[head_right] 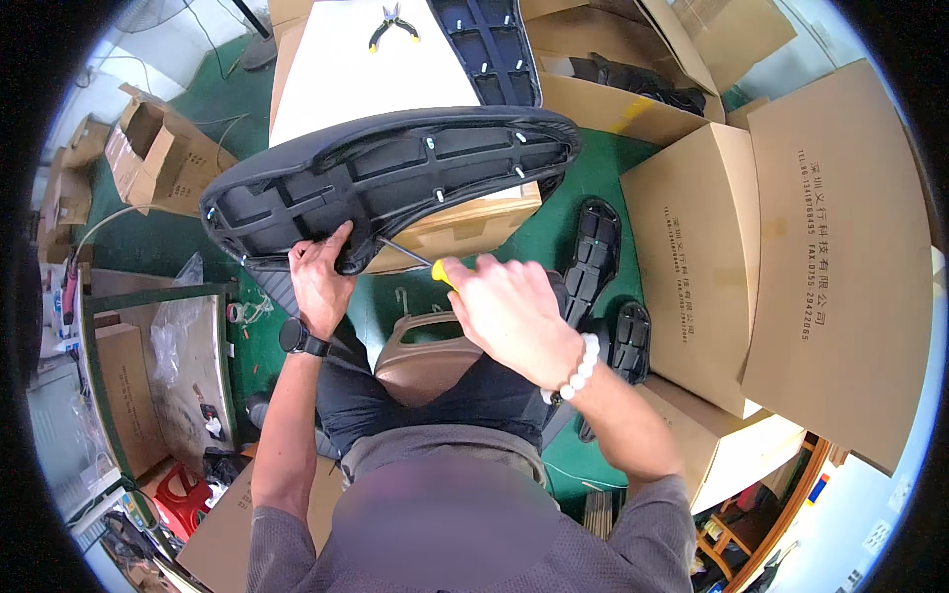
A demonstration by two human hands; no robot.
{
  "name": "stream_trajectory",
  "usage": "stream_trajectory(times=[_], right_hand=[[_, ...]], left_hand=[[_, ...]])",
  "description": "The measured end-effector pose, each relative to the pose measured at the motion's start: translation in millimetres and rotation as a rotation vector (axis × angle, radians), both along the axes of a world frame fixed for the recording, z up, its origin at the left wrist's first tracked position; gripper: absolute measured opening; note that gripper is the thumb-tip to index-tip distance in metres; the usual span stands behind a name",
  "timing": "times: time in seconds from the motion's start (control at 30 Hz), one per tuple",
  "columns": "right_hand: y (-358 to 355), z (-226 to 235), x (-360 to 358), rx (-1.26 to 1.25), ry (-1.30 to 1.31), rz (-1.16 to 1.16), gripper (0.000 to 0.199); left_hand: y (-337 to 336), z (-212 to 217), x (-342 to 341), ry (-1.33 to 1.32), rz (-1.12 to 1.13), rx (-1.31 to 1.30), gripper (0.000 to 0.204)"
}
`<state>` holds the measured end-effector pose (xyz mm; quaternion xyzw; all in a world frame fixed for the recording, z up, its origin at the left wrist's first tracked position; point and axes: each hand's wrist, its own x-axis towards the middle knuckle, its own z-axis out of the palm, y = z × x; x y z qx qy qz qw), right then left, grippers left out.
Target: Assembling or repairing a motorcycle seat component by using a screwdriver to fasten or adjust parts.
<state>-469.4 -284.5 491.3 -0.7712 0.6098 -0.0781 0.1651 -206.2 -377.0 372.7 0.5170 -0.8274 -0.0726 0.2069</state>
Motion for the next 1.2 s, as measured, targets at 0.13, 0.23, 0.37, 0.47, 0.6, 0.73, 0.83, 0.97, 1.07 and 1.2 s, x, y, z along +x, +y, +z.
stream_trajectory(times=[0.13, 0.23, 0.37, 0.47, 0.6, 0.73, 0.83, 0.97, 1.07, 1.2], right_hand=[[-38, 34, -2, 0.02, -0.008, 0.206, 0.019], [-65, 46, 4, -0.029, -0.02, 0.299, 0.014], [-87, 58, 9, 0.04, 0.004, 0.332, 0.018], [-84, 52, 8, 0.115, 0.006, 0.324, 0.015], [-38, 22, 5, 0.134, -0.079, 0.103, 0.022], [20, -28, 29, 0.049, -0.126, -0.148, 0.037], [41, -57, 43, -0.005, -0.229, -0.262, 0.042], [64, -113, 62, -0.112, -0.439, -0.353, 0.045], [73, -167, 89, -0.179, -0.624, -0.424, 0.047], [81, -180, 102, 0.096, -0.956, -0.573, 0.044]], left_hand=[[-2, 1, -2, -0.009, -0.004, 0.002, 0.054], [-3, 1, -1, 0.019, 0.005, -0.018, 0.052], [-2, 0, -4, 0.023, 0.029, -0.019, 0.05], [-4, 2, -5, 0.052, 0.024, -0.018, 0.049], [-2, 8, -6, 0.063, 0.056, -0.006, 0.051], [-5, 8, -8, 0.072, 0.045, 0.008, 0.054], [-8, 9, -5, 0.042, 0.055, 0.015, 0.054], [-8, 8, -5, 0.013, 0.079, 0.023, 0.052], [-11, 14, -5, 0.051, 0.04, 0.034, 0.053], [-11, 14, -3, 0.041, 0.038, 0.077, 0.051]])
